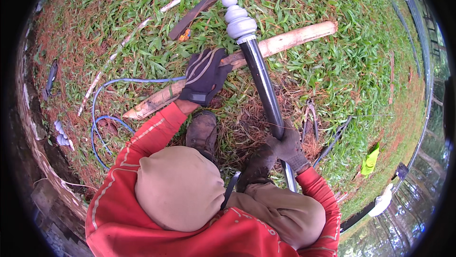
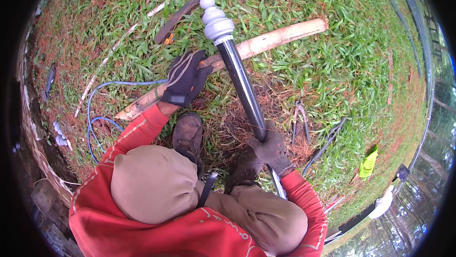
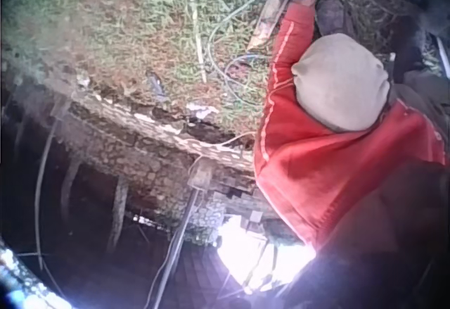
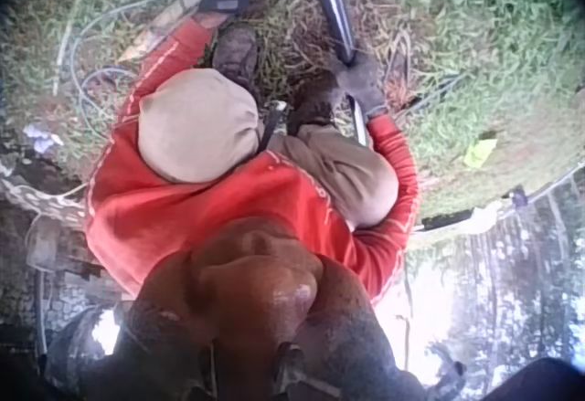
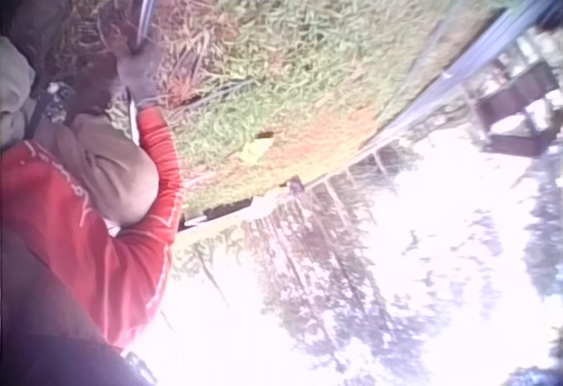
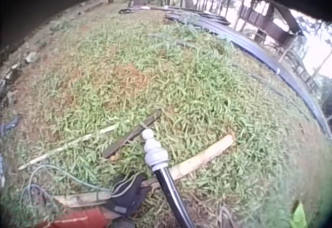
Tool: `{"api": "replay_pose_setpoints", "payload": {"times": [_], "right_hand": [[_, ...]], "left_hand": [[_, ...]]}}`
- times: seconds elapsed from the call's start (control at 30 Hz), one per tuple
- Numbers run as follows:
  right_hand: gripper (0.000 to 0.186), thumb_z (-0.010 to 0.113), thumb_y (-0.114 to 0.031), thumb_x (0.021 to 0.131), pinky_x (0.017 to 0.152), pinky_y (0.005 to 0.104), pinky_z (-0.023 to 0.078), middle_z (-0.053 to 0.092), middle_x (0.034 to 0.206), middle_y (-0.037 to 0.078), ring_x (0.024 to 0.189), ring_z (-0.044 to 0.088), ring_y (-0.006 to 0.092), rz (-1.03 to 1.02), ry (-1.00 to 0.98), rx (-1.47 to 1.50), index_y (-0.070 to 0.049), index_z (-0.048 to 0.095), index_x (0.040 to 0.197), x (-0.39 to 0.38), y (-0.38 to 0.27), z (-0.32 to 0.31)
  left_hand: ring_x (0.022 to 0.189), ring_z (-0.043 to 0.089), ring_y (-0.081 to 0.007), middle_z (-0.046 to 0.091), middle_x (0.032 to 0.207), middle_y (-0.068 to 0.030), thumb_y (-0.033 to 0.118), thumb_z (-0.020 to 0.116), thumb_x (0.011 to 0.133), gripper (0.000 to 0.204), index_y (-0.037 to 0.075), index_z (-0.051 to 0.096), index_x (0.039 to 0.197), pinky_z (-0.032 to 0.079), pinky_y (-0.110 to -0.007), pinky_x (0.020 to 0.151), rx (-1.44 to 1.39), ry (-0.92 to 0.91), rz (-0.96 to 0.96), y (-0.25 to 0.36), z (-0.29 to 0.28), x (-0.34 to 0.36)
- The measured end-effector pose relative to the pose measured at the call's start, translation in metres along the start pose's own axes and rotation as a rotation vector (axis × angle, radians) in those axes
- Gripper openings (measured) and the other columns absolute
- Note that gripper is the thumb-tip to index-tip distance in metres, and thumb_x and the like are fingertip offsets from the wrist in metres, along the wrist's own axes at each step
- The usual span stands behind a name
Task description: The person cleans the end of a metal component with pliers and a hammer, slides a decorative fitting onto a metal tube, and welds the fitting to the tube with a welding tool.
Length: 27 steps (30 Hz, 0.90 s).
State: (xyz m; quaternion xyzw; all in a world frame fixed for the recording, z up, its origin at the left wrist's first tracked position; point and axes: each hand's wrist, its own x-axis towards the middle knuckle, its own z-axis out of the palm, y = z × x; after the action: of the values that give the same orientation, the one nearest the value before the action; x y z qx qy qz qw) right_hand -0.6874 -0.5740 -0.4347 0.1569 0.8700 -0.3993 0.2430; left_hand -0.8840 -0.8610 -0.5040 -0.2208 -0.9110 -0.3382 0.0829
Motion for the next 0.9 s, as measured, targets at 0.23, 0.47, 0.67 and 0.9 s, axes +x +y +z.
{"api": "replay_pose_setpoints", "payload": {"times": [0.23,0.47,0.67,0.9], "right_hand": [[0.054,0.087,-0.026,0.08,0.078,0.0504,0.058,0.074,0.092,0.021,0.084,0.074,0.0435,0.018,-0.02,-0.056,-0.006,0.064,0.124,0.006,0.004,0.004],[0.055,0.086,-0.028,0.082,0.081,0.0532,0.059,0.075,0.093,0.025,0.09,0.076,0.0458,0.02,-0.056,-0.037,-0.004,0.062,0.126,0.021,0.011,0.008],[0.079,0.088,-0.033,0.079,0.088,0.0507,0.061,0.078,0.104,0.024,0.097,0.077,0.0449,0.058,-0.139,-0.037,-0.006,0.057,0.147,0.025,0.017,0.008],[0.073,0.086,-0.037,0.087,0.081,0.0467,0.061,0.078,0.096,0.021,0.086,0.078,0.0385,-0.033,-0.054,-0.102,-0.006,0.056,0.146,0.017,0.032,0.007]], "left_hand": [[0.09,0.068,-0.0417,0.072,0.105,-0.0176,0.029,0.082,0.092,0.045,0.005,0.068,0.127,0.052,-0.052,0.082,0.064,-0.067,-0.041,0.01,0.011,0.004],[0.092,0.07,-0.041,0.074,0.107,-0.0172,0.03,0.085,0.091,0.048,0.005,0.068,0.128,0.053,-0.052,0.084,0.045,-0.093,-0.061,0.004,0.02,0.003],[0.088,0.07,-0.0404,0.073,0.097,-0.0154,0.034,0.086,0.084,0.046,0.009,0.069,0.118,0.052,-0.052,0.079,0.003,-0.022,-0.083,0.008,0.017,0.008],[0.092,0.077,-0.0308,0.079,0.106,-0.0146,0.032,0.088,0.089,0.054,0.001,0.069,0.13,0.059,-0.044,0.081,-0.053,-0.213,-0.28,0.013,-0.029,0.034]]}}
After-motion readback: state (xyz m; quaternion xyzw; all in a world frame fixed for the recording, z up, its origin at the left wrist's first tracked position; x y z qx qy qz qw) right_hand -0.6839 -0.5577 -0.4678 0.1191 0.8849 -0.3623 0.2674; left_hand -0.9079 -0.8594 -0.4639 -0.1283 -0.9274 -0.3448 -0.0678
